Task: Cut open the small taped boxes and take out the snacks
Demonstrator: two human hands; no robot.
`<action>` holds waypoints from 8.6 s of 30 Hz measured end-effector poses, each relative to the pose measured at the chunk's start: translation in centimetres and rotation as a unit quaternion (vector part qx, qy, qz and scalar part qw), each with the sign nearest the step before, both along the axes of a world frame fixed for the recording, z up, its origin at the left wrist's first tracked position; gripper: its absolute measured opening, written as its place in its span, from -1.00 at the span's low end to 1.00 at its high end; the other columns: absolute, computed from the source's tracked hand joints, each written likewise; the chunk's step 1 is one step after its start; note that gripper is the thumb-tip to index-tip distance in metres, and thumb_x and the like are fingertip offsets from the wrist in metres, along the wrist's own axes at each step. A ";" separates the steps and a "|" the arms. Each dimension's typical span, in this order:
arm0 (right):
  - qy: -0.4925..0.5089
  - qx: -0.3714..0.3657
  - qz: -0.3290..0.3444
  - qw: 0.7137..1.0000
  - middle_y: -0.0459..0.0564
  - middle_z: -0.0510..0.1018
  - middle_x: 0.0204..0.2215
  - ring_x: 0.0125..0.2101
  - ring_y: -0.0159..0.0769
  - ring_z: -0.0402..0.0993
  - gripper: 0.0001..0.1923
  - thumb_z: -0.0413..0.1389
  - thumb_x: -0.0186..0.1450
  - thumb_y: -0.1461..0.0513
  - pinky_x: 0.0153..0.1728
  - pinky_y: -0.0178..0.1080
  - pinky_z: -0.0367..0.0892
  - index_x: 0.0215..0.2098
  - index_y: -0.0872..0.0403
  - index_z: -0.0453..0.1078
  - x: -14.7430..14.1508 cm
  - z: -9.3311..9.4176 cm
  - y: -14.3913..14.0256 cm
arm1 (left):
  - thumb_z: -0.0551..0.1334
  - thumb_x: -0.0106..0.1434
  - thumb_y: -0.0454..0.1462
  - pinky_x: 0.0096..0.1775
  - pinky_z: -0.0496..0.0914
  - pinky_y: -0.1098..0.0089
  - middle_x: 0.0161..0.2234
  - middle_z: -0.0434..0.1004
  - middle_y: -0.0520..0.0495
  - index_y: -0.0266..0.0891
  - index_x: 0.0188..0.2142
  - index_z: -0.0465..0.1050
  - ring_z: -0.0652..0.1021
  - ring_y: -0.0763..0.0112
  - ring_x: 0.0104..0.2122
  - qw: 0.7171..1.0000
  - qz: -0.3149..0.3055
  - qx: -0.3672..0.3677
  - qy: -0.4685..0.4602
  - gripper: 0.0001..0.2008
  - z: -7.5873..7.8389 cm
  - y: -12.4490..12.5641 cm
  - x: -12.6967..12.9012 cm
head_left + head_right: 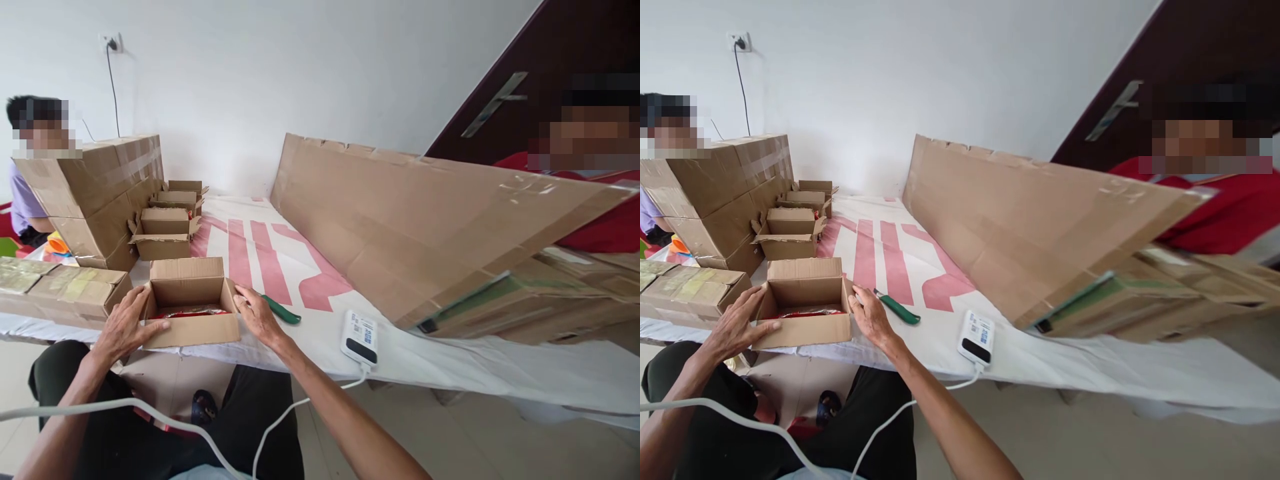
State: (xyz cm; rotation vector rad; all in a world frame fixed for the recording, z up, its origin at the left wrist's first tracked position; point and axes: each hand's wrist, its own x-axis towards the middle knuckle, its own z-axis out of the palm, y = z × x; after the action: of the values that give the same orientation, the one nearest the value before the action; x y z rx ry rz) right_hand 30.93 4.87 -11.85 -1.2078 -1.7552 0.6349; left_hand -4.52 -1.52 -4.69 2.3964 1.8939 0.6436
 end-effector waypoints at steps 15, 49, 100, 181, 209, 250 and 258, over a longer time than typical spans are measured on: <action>0.109 -0.045 0.091 0.989 0.12 0.40 0.46 0.47 -0.01 0.28 -0.32 0.02 0.55 -0.07 0.50 0.10 0.19 0.53 -0.01 0.27 -1.0 0.6 -3.3 | 0.43 0.28 0.19 0.30 0.46 -0.22 0.52 0.09 -0.42 -0.09 0.42 0.27 0.31 -0.34 0.46 0.990 -0.051 0.118 -0.051 -0.14 -2.9 -4.8 1.1; -0.252 0.174 0.127 0.943 0.13 0.66 0.14 0.32 0.12 0.39 -0.76 0.34 0.37 0.23 0.40 0.27 0.18 0.01 -0.02 0.65 -2.5 9.2 -0.8 | 0.36 0.31 0.25 0.34 0.38 -0.25 0.51 0.17 -0.43 -0.16 0.33 0.37 0.33 -0.29 0.45 0.997 -0.030 0.061 -0.046 -0.21 -1.8 -2.6 0.9; -0.447 -0.052 0.227 0.863 0.03 0.74 -0.25 -0.25 -0.20 0.58 -0.74 0.11 0.45 0.25 -0.33 -0.23 0.14 -0.25 0.02 0.68 -6.9 11.8 2.0 | 0.37 0.24 0.27 0.36 0.32 -0.20 0.40 0.34 -0.36 -0.14 0.22 0.50 0.37 -0.28 0.40 0.999 0.014 0.022 -0.033 -0.25 -0.4 1.3 -2.1; 0.451 -0.178 0.075 0.871 -0.15 0.57 -0.52 -0.48 -0.31 0.43 -0.33 0.54 -0.22 -0.19 -0.42 -0.25 0.36 -0.44 -0.02 0.33 -6.8 9.7 6.3 | 0.69 -0.14 0.00 -0.36 0.53 0.38 -0.43 0.67 -0.01 -0.24 -0.37 0.53 0.61 0.40 -0.48 0.799 -0.148 -0.129 -0.569 -0.46 7.5 8.9 7.2; 0.442 -0.156 0.137 0.873 -0.02 0.76 -0.34 -0.29 -0.11 0.65 -0.34 0.58 -0.19 -0.23 -0.10 -0.05 0.54 -0.35 0.04 0.65 -6.4 10.2 5.7 | 0.63 -0.06 -0.01 -0.37 0.48 0.41 -0.44 0.63 0.04 -0.21 -0.39 0.56 0.55 0.43 -0.47 0.810 -0.117 -0.010 -0.574 -0.57 7.6 10.5 7.2; 0.463 -0.138 0.075 0.872 -0.03 0.70 -0.42 -0.35 -0.13 0.60 -0.46 0.51 -0.04 -0.17 -0.25 -0.11 0.50 -0.38 0.06 0.61 -7.4 6.6 8.3 | 0.57 -0.09 0.08 -0.42 0.53 0.37 -0.44 0.69 -0.08 -0.26 -0.39 0.67 0.62 0.30 -0.47 0.875 -0.048 -0.092 -0.473 -0.53 4.7 10.6 6.2; 0.435 -0.145 0.093 0.884 0.00 0.74 -0.36 -0.28 -0.09 0.65 -0.49 0.45 0.01 -0.16 -0.20 -0.10 0.55 -0.32 0.05 0.62 -8.0 7.0 9.0 | 0.51 -0.11 0.03 -0.49 0.47 0.41 -0.59 0.51 0.05 -0.22 -0.56 0.51 0.51 0.42 -0.57 0.882 -0.010 -0.085 -0.463 -0.60 5.2 11.7 5.6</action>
State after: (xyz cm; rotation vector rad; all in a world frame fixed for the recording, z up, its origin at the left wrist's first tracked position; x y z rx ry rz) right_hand 22.89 13.86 -4.90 -0.7349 -1.0202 1.3455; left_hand 1.07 10.19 0.49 1.5163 1.3953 1.2523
